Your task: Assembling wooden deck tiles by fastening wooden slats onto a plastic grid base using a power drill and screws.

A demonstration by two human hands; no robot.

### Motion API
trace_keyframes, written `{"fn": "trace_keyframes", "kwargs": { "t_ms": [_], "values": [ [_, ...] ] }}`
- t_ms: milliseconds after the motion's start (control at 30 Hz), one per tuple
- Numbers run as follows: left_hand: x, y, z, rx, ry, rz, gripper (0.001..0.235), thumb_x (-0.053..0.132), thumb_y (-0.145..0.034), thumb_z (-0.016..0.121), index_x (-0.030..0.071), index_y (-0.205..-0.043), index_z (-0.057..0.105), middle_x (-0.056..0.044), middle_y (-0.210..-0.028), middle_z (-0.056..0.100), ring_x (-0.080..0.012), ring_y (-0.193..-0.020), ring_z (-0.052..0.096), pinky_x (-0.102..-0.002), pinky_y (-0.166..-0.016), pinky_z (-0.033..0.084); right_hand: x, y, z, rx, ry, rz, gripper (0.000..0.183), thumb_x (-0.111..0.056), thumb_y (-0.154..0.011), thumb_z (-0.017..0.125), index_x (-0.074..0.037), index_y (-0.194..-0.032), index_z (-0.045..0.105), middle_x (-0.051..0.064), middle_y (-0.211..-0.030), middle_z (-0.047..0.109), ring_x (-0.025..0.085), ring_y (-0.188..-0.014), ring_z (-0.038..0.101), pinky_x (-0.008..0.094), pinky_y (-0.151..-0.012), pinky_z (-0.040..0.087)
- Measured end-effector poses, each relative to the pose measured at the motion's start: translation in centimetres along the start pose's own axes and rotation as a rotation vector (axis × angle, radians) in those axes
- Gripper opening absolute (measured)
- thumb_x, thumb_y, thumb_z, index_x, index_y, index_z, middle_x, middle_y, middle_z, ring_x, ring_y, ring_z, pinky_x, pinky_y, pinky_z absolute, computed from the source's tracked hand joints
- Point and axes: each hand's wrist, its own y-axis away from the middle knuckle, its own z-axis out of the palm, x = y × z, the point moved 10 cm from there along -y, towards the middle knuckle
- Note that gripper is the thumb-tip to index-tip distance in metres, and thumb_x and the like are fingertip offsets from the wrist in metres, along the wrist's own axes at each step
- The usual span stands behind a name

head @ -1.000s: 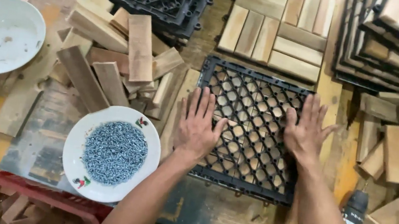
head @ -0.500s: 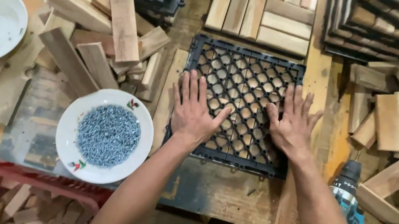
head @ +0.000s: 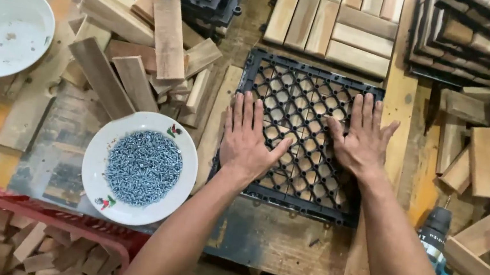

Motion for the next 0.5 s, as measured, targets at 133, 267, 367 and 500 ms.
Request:
{"fn": "trace_keyframes", "kwargs": {
  "t_ms": [133, 267, 367, 500],
  "values": [
    [-0.2, -0.6, 0.4, -0.044, -0.005, -0.027, 0.107, 0.079, -0.093, 0.041, -0.003, -0.160, 0.028, -0.029, -0.168, 0.015, -0.0429, -0.158, 0.005, -0.058, -0.127, 0.001, -0.3, -0.5, -0.3, -0.044, 0.002, 0.029, 0.091, -0.078, -0.100, 0.023, -0.019, -0.168, 0.014, 0.009, -0.174, 0.011, 0.032, -0.159, 0.008, 0.073, -0.122, 0.002],
    [-0.1, 0.1, 0.1, -0.024, -0.007, -0.032, 0.108, 0.080, -0.092, 0.041, -0.002, -0.161, 0.028, -0.027, -0.169, 0.015, -0.0417, -0.159, 0.005, -0.059, -0.126, 0.000, -1.3, 0.1, -2.3, -0.052, -0.019, 0.062, 0.091, -0.078, -0.099, 0.027, -0.020, -0.168, 0.012, 0.015, -0.173, 0.013, 0.037, -0.159, 0.010, 0.078, -0.118, -0.001],
    [-0.2, -0.7, 0.2, -0.042, -0.017, -0.057, 0.109, 0.081, -0.090, 0.041, -0.001, -0.161, 0.028, -0.027, -0.170, 0.014, -0.0414, -0.159, 0.004, -0.060, -0.126, -0.003, -3.7, -0.5, -6.3, 0.065, -0.064, 0.040, 0.088, -0.074, -0.102, 0.029, -0.018, -0.169, 0.014, 0.018, -0.173, 0.012, 0.039, -0.158, 0.006, 0.073, -0.120, -0.002],
    [-0.3, -0.5, 0.7, -0.079, -0.004, -0.073, 0.109, 0.081, -0.089, 0.038, 0.001, -0.162, 0.026, -0.024, -0.171, 0.010, -0.0392, -0.159, 0.000, -0.060, -0.126, -0.005, -4.0, 0.0, -3.0, 0.054, -0.035, 0.059, 0.083, -0.074, -0.102, 0.028, -0.022, -0.167, 0.021, 0.012, -0.174, 0.013, 0.038, -0.158, 0.009, 0.069, -0.124, 0.003]
  ]
}}
